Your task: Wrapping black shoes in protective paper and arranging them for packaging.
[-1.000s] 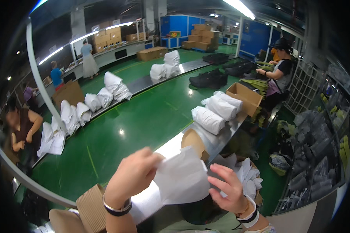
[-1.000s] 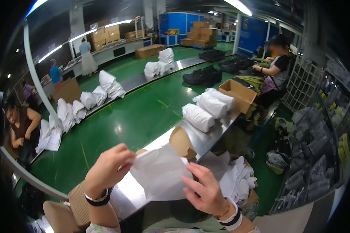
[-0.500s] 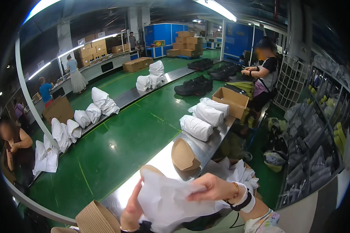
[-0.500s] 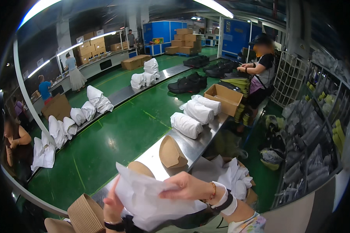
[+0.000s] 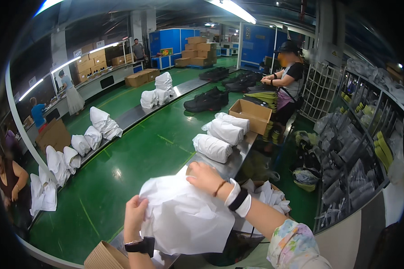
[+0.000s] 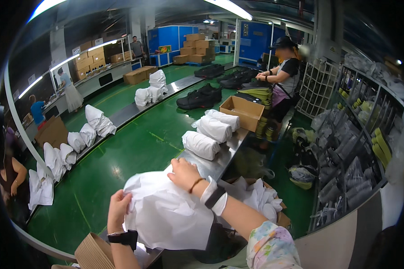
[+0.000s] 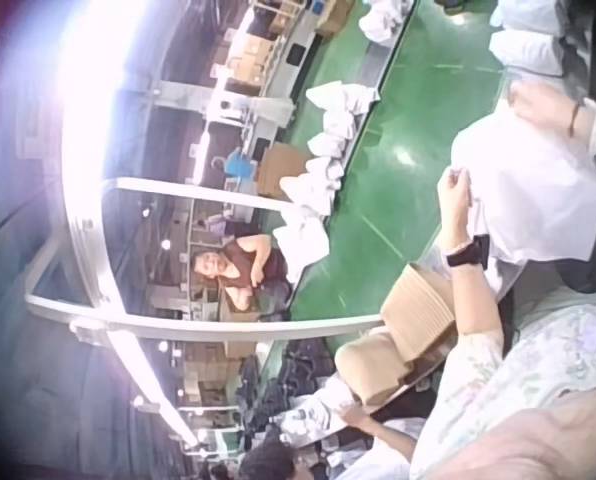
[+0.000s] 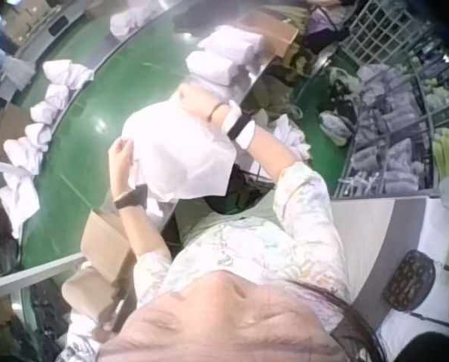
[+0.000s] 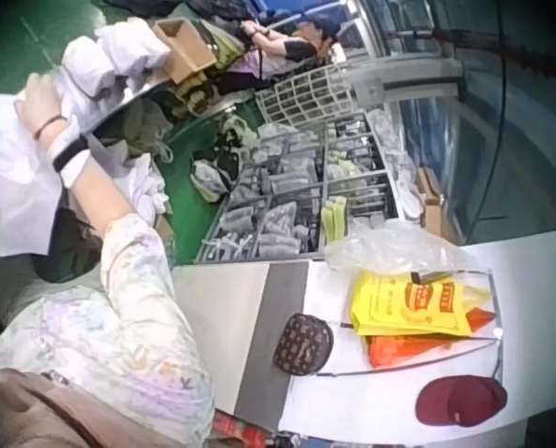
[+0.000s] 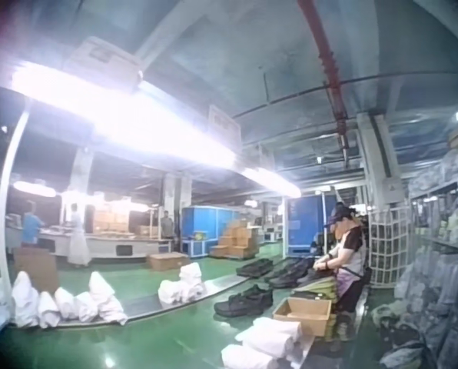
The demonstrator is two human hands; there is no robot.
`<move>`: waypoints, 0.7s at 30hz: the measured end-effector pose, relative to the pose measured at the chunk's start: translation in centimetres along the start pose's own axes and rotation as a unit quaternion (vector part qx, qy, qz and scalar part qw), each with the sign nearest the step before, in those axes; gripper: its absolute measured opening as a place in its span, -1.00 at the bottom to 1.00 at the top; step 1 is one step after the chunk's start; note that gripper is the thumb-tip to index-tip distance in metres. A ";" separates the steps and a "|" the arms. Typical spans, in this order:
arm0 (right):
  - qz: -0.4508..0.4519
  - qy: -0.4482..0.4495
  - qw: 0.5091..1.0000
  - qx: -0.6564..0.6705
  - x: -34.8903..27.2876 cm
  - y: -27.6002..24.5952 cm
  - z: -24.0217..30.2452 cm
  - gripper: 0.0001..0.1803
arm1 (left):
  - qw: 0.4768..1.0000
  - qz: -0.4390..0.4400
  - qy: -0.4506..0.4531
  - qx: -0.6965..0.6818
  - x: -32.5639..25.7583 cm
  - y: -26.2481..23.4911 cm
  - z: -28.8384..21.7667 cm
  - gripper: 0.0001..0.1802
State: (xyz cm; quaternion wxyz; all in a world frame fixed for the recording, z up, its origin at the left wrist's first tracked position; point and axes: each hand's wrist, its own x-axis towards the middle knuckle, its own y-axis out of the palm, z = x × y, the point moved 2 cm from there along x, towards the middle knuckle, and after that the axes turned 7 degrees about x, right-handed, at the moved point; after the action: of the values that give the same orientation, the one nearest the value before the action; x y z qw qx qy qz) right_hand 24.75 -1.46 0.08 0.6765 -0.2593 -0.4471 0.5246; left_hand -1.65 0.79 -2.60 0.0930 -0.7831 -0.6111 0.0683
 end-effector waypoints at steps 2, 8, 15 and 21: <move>-0.048 -0.086 0.995 -0.002 -0.6 0.4 2.8 -0.59 | 0.999 -0.003 -0.041 0.036 0.9 0.0 2.3 -0.87; 0.107 -0.128 0.984 0.060 -4.2 8.4 7.9 -0.58 | 0.993 0.003 -0.061 0.097 2.5 0.6 8.2 -0.87; 0.204 0.004 0.979 -0.006 -7.4 11.8 8.9 -0.43 | 0.976 -0.034 -0.024 0.213 2.5 0.4 11.3 -0.78; 0.173 0.012 0.984 0.028 -9.4 13.3 8.9 -0.39 | 0.800 -0.337 0.194 0.457 0.2 0.6 7.8 -0.77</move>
State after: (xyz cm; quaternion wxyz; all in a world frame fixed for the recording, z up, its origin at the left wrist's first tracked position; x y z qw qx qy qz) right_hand 10.07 -7.20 -9.85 0.5875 -0.3200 -0.3725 0.6432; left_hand -2.72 1.31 -10.34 0.5734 -0.3918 -0.7035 0.1510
